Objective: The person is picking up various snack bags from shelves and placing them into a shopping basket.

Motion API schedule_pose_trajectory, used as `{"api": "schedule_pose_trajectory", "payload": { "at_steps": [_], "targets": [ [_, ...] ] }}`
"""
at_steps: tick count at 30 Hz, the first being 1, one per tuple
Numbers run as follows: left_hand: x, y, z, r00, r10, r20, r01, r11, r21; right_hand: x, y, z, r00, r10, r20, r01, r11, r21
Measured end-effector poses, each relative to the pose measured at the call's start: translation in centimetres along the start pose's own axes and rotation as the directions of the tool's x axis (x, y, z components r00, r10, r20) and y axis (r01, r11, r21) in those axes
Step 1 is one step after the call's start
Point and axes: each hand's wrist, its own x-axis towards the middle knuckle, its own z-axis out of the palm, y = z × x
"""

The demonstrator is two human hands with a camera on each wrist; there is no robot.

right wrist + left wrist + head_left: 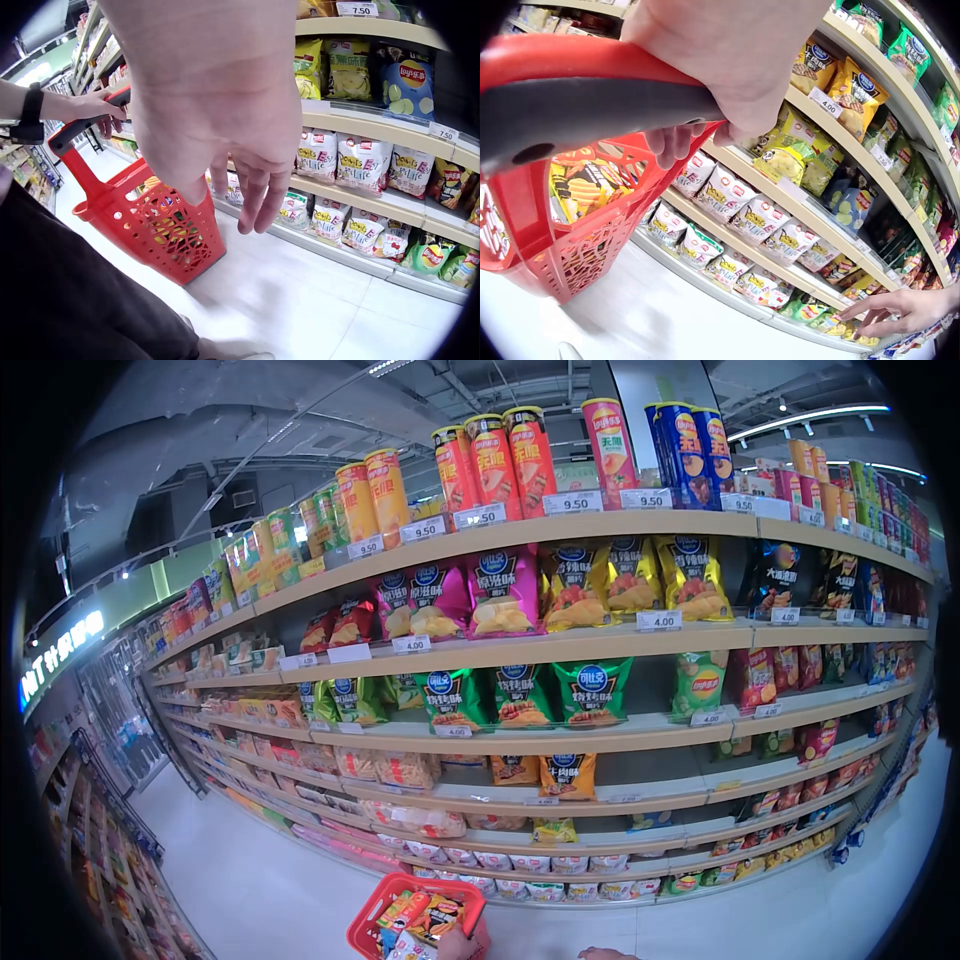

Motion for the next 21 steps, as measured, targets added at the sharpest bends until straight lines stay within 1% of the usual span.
{"api": "schedule_pose_trajectory", "payload": {
  "at_steps": [1,2,5,6,8,9,10,11,12,14,17,19,20,21],
  "targets": [
    [0.2,-0.3,0.5,1.0,0.004,-0.003,-0.004,1.0,-0.003,0.3,0.4,0.7,1.0,-0.012,0.004,0.012,1.0,-0.014],
    [-0.2,-0.1,0.5,0.998,0.04,-0.045,-0.042,0.998,-0.045,0.3,0.5,1.0,1.0,-0.025,0.009,0.025,0.999,-0.027],
    [-1.8,0.7,0.4,0.996,-0.093,0.019,0.094,0.986,-0.137,0.3,1.2,1.4,0.99,-0.124,-0.06,0.123,0.992,-0.026],
    [-2.0,1.4,-0.3,0.99,-0.136,0.041,0.14,0.979,-0.145,0.6,1.3,1.7,0.982,-0.156,-0.109,0.152,0.988,-0.04],
    [-2.0,1.3,-0.2,0.975,-0.194,0.104,0.213,0.951,-0.224,2.3,1.7,2.7,0.954,-0.221,-0.204,0.211,0.975,-0.068],
    [-1.8,1.1,-0.2,0.966,-0.22,0.134,0.249,0.933,-0.261,3.9,1.8,3.3,0.938,-0.274,-0.21,0.252,0.959,-0.126],
    [-1.6,0.8,0.2,0.983,-0.168,0.072,0.178,0.967,-0.181,6.6,2.8,4.8,0.919,-0.328,-0.217,0.292,0.939,-0.185],
    [-1.4,0.0,1.3,0.994,-0.107,0.011,0.107,0.99,-0.097,7.3,1.7,4.0,0.897,-0.382,-0.222,0.328,0.912,-0.246],
    [-0.9,-0.7,2.4,0.998,-0.039,-0.045,0.039,0.999,-0.008,7.5,0.9,3.3,0.882,-0.399,-0.25,0.355,0.913,-0.201],
    [-0.5,-1.0,2.8,0.998,-0.063,-0.02,0.062,0.997,-0.036,4.8,-5.5,-1.7,0.849,-0.432,-0.303,0.416,0.901,-0.121],
    [-0.6,-0.4,2.2,0.997,-0.068,-0.028,0.067,0.997,-0.03,8.7,-9.3,-2.1,0.8,-0.486,-0.353,0.483,0.87,-0.102],
    [-1.0,0.5,1.0,0.997,-0.073,-0.026,0.072,0.997,-0.041,9.3,-12.0,-3.3,0.798,-0.505,-0.328,0.507,0.858,-0.087],
    [-0.8,0.1,1.5,0.996,-0.074,-0.055,0.071,0.995,-0.067,9.4,-13.3,-3.9,0.798,-0.514,-0.315,0.518,0.852,-0.079],
    [-0.6,-0.1,2.0,0.993,-0.057,-0.1,0.052,0.997,-0.054,9.6,-14.3,-4.5,0.766,-0.551,-0.331,0.537,0.832,-0.142]
  ]
}}
